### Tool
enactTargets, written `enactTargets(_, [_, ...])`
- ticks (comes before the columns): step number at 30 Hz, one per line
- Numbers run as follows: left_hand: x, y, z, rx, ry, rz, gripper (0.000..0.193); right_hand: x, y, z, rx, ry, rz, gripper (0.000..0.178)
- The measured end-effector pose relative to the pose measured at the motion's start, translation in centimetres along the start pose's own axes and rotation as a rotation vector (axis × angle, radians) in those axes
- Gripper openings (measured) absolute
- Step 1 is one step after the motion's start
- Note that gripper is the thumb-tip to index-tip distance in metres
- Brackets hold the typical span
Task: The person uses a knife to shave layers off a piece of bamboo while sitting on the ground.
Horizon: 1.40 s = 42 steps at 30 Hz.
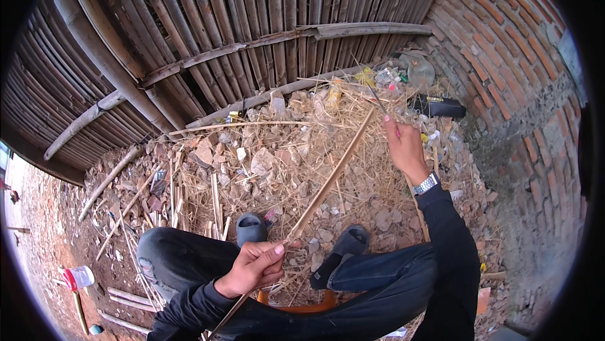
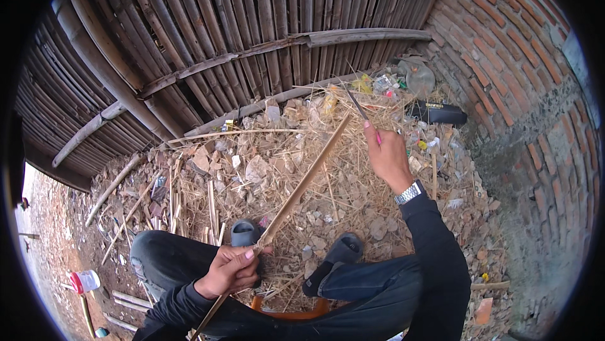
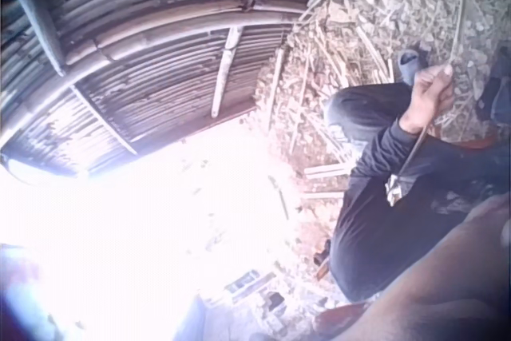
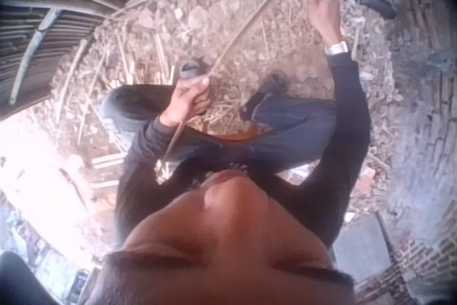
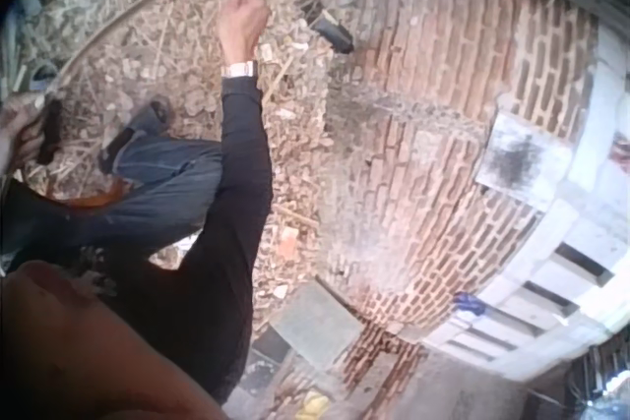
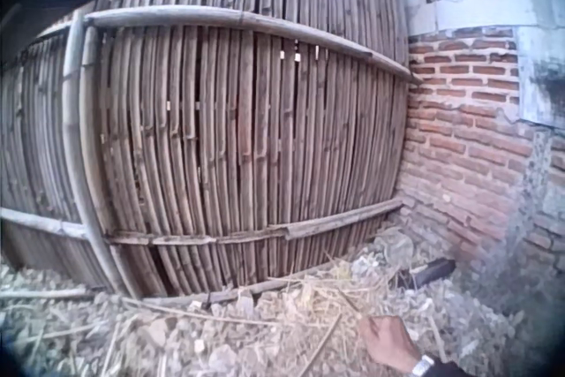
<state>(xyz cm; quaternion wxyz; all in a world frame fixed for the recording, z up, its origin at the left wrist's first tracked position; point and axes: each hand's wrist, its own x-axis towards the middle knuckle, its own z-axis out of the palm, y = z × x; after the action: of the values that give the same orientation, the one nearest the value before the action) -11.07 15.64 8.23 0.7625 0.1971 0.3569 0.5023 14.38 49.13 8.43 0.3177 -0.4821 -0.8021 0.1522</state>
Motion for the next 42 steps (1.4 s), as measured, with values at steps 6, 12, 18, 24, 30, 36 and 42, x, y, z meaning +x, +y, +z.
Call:
enactTargets(6, [0.0, 0.6, 0.2, 0.000, -0.002, 0.002, 0.044, -1.4, -3.5, -0.3, 0.119, -0.029, -0.051, 0.048])
enactTargets(12, [-0.2, 0.7, -0.2, 0.104, -0.024, 0.066, 0.047, -3.2, -5.5, -1.9, 0.307, -0.111, 0.059, 0.047])
enactTargets(18, [0.0, 0.6, 0.0, 0.162, -0.013, 0.088, 0.045, -4.4, -7.6, -2.0, 0.379, -0.212, -0.018, 0.037])
enactTargets(24, [0.1, 0.3, 0.2, 0.171, 0.058, 0.110, 0.031, -5.5, -10.4, -2.1, 0.275, -0.277, -0.091, 0.031])
enactTargets(30, [0.1, 0.2, 0.0, 0.263, 0.031, 0.109, 0.029, -4.1, -7.9, -2.0, 0.227, -0.168, -0.061, 0.037])
enactTargets(36, [0.2, -0.2, -0.2, 0.314, 0.007, 0.111, 0.029, -3.0, -5.7, -2.5, 0.167, -0.062, -0.077, 0.043])
enactTargets(42, [0.1, 0.1, 0.1, 0.339, -0.027, 0.113, 0.027, -2.7, -5.5, -2.8, 0.129, -0.061, -0.056, 0.044])
